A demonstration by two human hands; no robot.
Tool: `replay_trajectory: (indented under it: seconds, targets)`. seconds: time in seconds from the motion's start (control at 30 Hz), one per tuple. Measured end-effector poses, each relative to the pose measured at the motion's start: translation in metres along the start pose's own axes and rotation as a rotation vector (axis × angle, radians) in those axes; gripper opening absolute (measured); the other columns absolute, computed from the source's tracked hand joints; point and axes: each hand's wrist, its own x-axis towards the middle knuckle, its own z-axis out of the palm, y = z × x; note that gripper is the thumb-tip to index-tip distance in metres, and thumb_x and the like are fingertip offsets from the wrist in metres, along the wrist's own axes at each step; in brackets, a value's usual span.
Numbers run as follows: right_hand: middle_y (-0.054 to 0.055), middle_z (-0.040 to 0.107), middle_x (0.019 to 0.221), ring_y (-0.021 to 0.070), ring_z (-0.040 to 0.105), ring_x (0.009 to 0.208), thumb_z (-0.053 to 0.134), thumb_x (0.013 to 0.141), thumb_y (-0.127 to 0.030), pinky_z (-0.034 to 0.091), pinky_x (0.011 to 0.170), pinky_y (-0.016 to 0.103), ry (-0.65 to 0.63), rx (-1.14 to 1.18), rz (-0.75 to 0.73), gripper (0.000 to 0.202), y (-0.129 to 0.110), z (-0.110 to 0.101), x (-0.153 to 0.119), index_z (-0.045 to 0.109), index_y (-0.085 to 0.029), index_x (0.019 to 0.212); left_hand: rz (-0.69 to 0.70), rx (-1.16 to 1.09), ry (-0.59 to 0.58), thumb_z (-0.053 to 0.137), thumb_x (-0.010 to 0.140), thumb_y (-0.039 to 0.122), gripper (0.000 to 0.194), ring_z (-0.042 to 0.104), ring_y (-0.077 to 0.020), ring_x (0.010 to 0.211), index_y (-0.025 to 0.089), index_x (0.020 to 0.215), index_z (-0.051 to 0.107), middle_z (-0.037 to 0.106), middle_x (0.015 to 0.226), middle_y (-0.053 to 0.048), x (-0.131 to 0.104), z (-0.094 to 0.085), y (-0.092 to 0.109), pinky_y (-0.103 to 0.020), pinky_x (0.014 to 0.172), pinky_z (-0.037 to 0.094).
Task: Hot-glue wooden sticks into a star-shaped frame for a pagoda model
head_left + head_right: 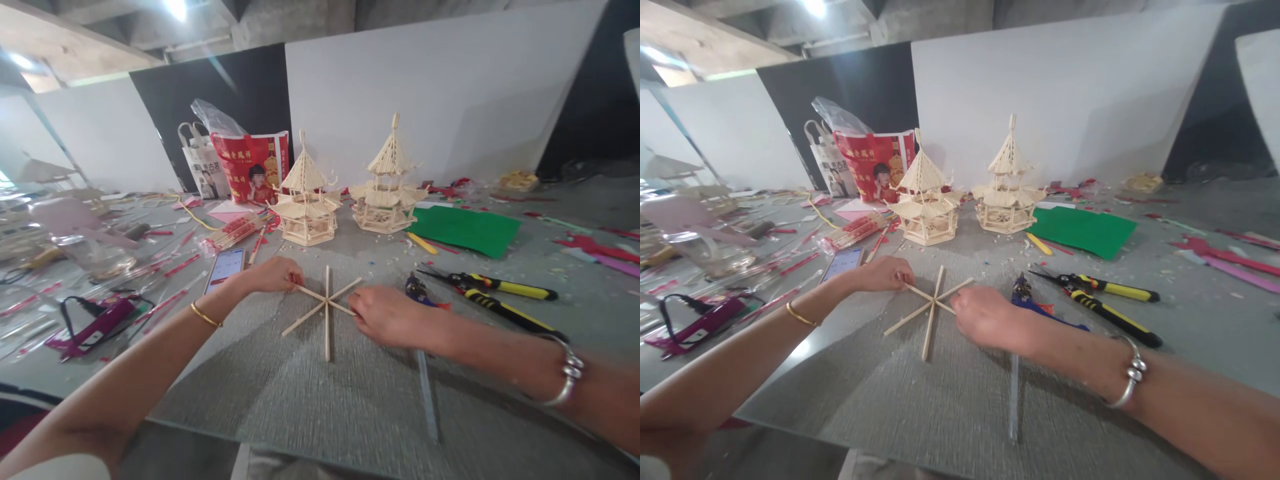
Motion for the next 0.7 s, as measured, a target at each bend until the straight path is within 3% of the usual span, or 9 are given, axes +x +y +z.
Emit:
replay_trajectory:
  seconds: [0.33,0.6,0.7]
  targets:
    - [0.011,0.069,0.088,0.0204,0.064,0.080,0.043,0.086,-0.014,0.042,0.066,0.028,-0.034,-0.029,-0.040,0.024,0.003,-0.005,-0.002,0.065,-0.011,0.092,-0.027,0.043,-0.087,0.055,0.077,0.023,0.014,0.059,-0.0123,0.074,0.017,0.081,0.067,0.065,0.078,-0.001,-0.024,0.003,0.019,-0.021,0.068,0.040]
    - [0.013,0.066,0.093,0.0232,0.061,0.085,0.042,0.087,-0.013,0.041,0.072,0.033,0.027,-0.088,-0.082,0.024,0.018,0.005,0.001,0.065,-0.010,0.093,-0.025,0.064,0.040,0.050,0.080,0.022,0.016,0.057,-0.0126,0.073,0.017,0.081,0.065,0.065,0.080,-0.001,-0.043,0.023,0.041,-0.023,0.068,0.039]
    - [0.012,0.065,0.094,0.0231,0.060,0.089,0.045,0.088,-0.016,0.041,0.078,0.034,0.055,-0.083,-0.093,0.020,0.027,0.005,-0.004,0.064,-0.011,0.091,-0.021,0.030,0.010,0.051,0.082,0.027,0.018,0.058,-0.0122,0.071,0.018,0.083,0.066,0.065,0.080,-0.001,-0.045,0.021,0.046,-0.022,0.065,0.039]
